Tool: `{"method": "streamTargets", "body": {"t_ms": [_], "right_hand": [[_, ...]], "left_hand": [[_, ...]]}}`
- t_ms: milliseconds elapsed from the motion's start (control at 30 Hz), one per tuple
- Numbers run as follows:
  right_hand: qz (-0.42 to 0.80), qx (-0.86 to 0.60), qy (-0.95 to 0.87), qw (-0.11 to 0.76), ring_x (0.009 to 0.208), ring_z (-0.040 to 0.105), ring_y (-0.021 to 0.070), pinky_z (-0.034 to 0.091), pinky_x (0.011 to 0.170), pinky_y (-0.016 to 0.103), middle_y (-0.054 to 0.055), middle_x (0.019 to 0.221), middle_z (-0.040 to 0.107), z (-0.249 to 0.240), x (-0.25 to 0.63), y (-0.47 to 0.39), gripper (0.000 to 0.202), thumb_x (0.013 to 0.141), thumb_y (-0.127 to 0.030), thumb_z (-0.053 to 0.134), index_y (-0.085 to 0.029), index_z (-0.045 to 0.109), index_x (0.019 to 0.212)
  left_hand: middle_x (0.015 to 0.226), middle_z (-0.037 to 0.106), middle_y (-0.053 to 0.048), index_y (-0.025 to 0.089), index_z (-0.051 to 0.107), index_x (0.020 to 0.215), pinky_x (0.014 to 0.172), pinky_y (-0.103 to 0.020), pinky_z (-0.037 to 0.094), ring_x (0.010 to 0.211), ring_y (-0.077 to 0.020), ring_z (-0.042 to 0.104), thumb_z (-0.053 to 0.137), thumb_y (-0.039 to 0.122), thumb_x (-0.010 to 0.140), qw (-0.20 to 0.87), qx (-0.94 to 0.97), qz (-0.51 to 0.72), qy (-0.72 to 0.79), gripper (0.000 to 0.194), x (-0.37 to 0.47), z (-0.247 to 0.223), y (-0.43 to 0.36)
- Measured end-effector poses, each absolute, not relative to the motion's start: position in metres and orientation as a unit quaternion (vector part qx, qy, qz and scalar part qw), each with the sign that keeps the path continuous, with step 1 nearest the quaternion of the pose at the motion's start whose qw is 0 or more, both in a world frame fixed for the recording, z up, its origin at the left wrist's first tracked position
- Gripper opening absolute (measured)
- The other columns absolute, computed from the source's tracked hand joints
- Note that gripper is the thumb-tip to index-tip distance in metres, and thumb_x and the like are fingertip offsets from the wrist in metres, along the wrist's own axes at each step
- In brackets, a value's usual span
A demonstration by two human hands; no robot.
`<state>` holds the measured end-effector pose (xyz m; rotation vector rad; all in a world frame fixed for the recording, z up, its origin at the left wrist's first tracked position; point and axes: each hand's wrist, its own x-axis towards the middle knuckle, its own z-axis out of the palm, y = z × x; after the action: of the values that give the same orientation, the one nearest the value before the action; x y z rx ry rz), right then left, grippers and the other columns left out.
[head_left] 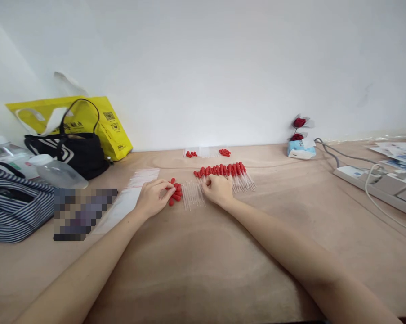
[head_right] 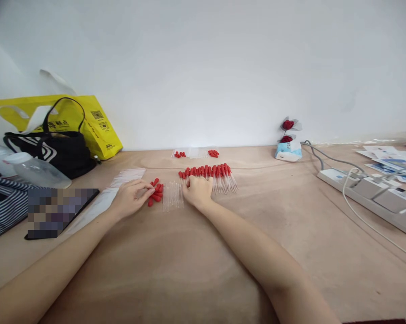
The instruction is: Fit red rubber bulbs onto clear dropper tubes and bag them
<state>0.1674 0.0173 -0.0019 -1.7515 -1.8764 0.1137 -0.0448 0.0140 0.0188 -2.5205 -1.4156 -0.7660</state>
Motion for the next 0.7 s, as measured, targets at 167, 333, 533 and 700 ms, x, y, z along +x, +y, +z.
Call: {"method": "streamTargets", "body": {"t_ms": [167,333,533,700], "right_hand": [[0.047,-0.652,-0.739,0.164,0.07,0.057,0.0195,0.025,0.08,0.04,0.007,0.07,0.064,0.007,0.161,0.003,0.027,0.074,-0.037,0.044,-0.016,0.061,0.068],[0.059,-0.667,-0.733,0.121,0.075,0.059,0.0214,0.027,0.08,0.042,0.01,0.077,0.065,0.014,0.153,0.001,0.024,0.073,-0.03,0.044,-0.015,0.063,0.075],[0.056,-0.658,-0.747,0.072,0.079,0.059,0.023,0.026,0.084,0.045,0.013,0.086,0.065,0.02,0.143,0.005,0.021,0.073,-0.023,0.046,-0.015,0.064,0.08],[0.062,-0.65,-0.756,0.052,0.082,0.059,0.0243,0.027,0.084,0.045,0.015,0.089,0.065,0.019,0.14,0.007,0.023,0.076,-0.022,0.043,-0.015,0.064,0.08]], "left_hand": [[0.083,0.06,-0.002,0.02,0.061,0.08,0.07,-0.027,0.04,0.076,-0.0154,0.054,0.048,0.036,0.081,0.042,-0.902,-0.18,-0.39,0.021,-0.048,0.023,0.015],[0.08,0.056,-0.002,0.019,0.06,0.079,0.069,-0.027,0.04,0.074,-0.0152,0.052,0.049,0.033,0.08,0.042,-0.908,-0.169,-0.381,0.018,-0.044,0.019,0.013],[0.081,0.054,-0.003,0.018,0.058,0.078,0.07,-0.028,0.042,0.075,-0.0158,0.052,0.047,0.031,0.081,0.01,-0.911,-0.166,-0.378,0.017,-0.042,0.016,0.014],[0.08,0.053,-0.004,0.017,0.051,0.074,0.07,-0.03,0.042,0.075,-0.0171,0.051,0.038,0.029,0.084,-0.004,-0.901,-0.173,-0.397,0.02,-0.04,0.017,0.012]]}}
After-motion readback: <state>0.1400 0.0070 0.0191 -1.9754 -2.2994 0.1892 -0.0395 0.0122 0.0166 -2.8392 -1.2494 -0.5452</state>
